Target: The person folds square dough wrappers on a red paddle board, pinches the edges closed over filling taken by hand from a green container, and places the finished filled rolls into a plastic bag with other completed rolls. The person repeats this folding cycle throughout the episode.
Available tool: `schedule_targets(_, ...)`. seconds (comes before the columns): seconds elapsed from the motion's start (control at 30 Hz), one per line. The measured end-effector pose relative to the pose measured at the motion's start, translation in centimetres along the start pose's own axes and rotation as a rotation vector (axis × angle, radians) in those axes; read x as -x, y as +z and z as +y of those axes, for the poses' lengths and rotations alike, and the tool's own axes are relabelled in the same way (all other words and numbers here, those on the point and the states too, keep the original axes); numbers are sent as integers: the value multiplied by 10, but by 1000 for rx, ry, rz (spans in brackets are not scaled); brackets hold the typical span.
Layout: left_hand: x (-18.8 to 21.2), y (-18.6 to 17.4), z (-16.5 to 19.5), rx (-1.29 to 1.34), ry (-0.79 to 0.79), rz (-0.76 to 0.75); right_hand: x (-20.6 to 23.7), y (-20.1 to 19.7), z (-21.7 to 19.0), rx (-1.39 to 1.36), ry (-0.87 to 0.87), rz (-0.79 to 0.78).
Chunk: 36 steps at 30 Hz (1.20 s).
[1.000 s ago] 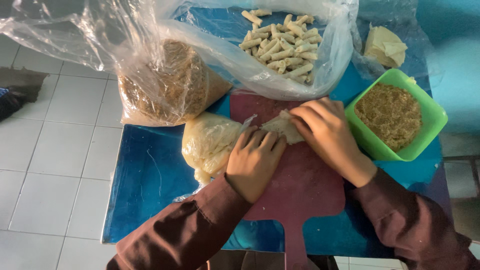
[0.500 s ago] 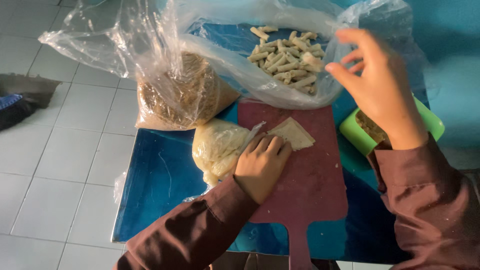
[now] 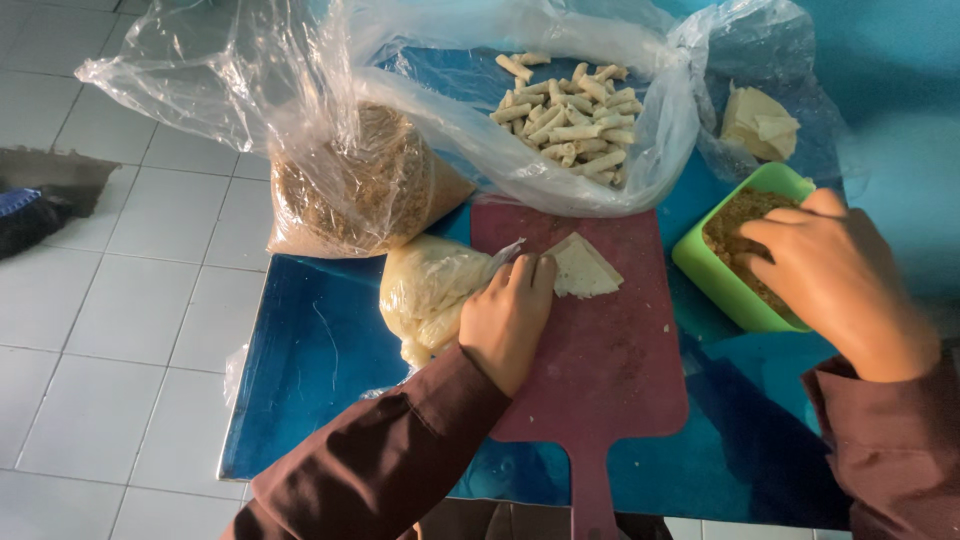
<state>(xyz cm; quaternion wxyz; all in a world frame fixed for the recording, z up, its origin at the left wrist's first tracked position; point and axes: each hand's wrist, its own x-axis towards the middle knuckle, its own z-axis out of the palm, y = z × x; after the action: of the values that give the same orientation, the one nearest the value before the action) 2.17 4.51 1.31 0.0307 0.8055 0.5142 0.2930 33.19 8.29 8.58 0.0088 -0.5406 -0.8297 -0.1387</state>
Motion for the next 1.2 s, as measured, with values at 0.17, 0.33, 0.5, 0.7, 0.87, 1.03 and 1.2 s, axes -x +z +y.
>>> schedule_targets(0.17,-2,2,-4,0,-16,32,-1,21,4,39,-3,-27)
schedule_targets(0.33,-3,1,-7,28,-19,15,1,14,10,-159,-18,46)
schedule_targets(0.5,-5,2,-6,-6,-15,23,-6,-22,4,-82,87,-28)
schedule_targets(0.7,-8,6,-6,-44,-39,35,-32,-42,-40,-316,-125,158)
schedule_targets(0.87,-10,11,-5,-72,-57,68,-61,-1,-104,-563,-275,130)
schedule_targets(1.03,-10,12,-6,-56,-69,45,-55,18,-124,-673,-215,183)
schedule_targets(1.2,-12,12,-5,-38,-91,70,-44,20,-122,-684,-199,215)
